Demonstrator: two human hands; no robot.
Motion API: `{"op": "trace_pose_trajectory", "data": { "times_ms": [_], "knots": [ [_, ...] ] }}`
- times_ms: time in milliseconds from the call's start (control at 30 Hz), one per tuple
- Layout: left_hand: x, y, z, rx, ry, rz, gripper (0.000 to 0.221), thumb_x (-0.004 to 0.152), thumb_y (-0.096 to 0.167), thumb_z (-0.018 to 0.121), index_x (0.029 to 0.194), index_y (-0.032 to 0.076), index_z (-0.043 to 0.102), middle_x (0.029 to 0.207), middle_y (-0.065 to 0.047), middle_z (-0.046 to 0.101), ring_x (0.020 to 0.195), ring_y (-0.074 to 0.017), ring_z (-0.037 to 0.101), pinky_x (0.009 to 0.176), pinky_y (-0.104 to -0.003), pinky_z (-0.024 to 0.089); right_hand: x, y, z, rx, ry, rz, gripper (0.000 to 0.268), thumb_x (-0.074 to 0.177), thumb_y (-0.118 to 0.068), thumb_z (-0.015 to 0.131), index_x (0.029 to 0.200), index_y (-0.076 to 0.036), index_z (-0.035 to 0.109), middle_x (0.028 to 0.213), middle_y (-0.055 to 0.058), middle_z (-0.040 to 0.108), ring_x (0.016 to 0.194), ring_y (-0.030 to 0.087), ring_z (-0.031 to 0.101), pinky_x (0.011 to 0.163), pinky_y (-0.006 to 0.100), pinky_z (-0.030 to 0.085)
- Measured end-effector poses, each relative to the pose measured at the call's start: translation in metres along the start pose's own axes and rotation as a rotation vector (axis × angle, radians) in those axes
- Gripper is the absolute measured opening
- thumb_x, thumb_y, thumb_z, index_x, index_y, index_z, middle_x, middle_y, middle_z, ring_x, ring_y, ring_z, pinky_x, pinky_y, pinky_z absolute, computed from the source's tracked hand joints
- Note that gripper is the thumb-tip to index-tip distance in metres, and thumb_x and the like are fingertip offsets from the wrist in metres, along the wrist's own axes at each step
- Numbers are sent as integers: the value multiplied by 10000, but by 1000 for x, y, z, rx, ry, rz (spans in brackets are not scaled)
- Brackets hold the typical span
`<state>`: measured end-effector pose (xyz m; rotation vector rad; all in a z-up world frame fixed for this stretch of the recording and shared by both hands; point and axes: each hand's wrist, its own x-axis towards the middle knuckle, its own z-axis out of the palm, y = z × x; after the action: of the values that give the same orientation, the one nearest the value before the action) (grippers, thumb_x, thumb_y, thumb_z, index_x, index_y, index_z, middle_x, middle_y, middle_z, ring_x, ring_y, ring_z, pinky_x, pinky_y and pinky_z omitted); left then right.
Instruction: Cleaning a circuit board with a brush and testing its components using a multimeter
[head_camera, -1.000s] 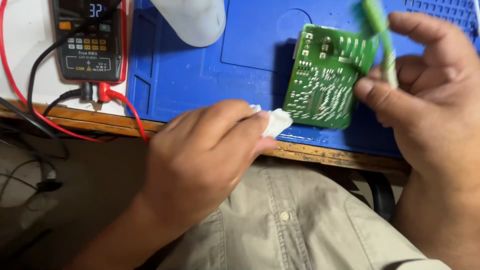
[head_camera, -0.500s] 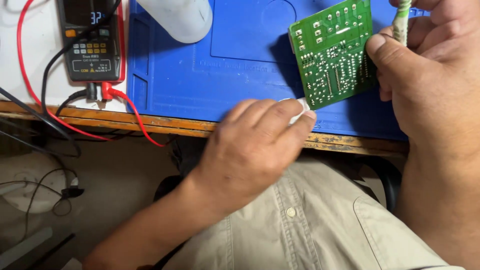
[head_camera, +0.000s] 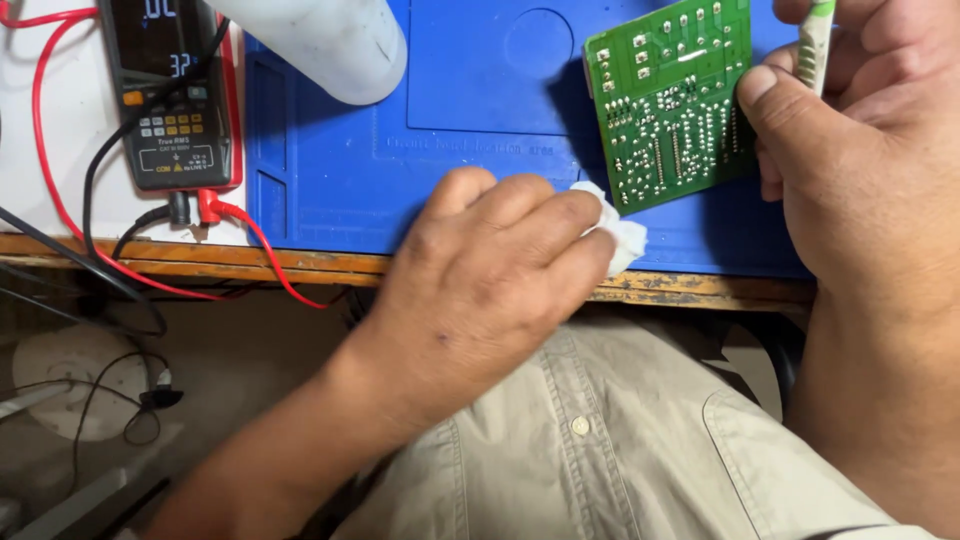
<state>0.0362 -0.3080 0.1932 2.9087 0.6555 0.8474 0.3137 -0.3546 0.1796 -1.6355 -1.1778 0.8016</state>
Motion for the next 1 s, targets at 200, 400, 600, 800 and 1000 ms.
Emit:
{"op": "trace_pose_trajectory", "data": {
  "times_ms": [200, 400, 600, 800, 1000],
  "knots": [
    [-1, -14, -36, 20, -244, -1, 127, 1135, 140, 802, 1018, 159, 758, 1104, -42, 720, 1012, -299, 682, 877, -474, 471, -5, -8, 1, -37, -11, 10, 331, 1322, 110, 632, 1601, 1, 491, 1099, 113, 571, 673, 134, 487, 614, 251, 429],
    [-7, 2, -11, -82, -139, -33, 61, 1206, 146, 792, 1241, 157, 840, 1160, -36, 717, 1016, -288, 676, 863, -462, 493, -6, -3, 3, -25, -16, 2, 346, 1332, 97, 629, 1631, -6, 488, 1106, 105, 542, 703, 123, 479, 632, 236, 423],
    [-24, -18, -50, -5, -320, -137, 163, 1165, 262, 796, 1280, 201, 893, 1182, -59, 815, 1016, -345, 757, 891, -534, 520, -10, -1, 1, -15, -15, 57, 378, 1313, 30, 655, 1640, -71, 494, 1152, 68, 555, 759, 94, 480, 632, 213, 420],
    [-38, 19, -23, -75, -165, -97, 137, 1218, 130, 734, 1271, 39, 821, 1256, -136, 792, 1094, -344, 748, 879, -479, 564, -13, -10, 9, -74, -3, 163, 482, 1248, -85, 739, 1664, -163, 508, 1174, 26, 611, 861, 79, 528, 692, 217, 439],
    [-9, 46, 8, -122, 19, -41, 286, 1244, 15, 632, 1001, 126, 734, 1004, -37, 597, 910, -271, 565, 794, -431, 410, -14, -8, 9, -86, -13, 132, 510, 1253, -58, 756, 1678, -157, 493, 1123, 28, 612, 837, 64, 526, 670, 198, 426]
  ]
}}
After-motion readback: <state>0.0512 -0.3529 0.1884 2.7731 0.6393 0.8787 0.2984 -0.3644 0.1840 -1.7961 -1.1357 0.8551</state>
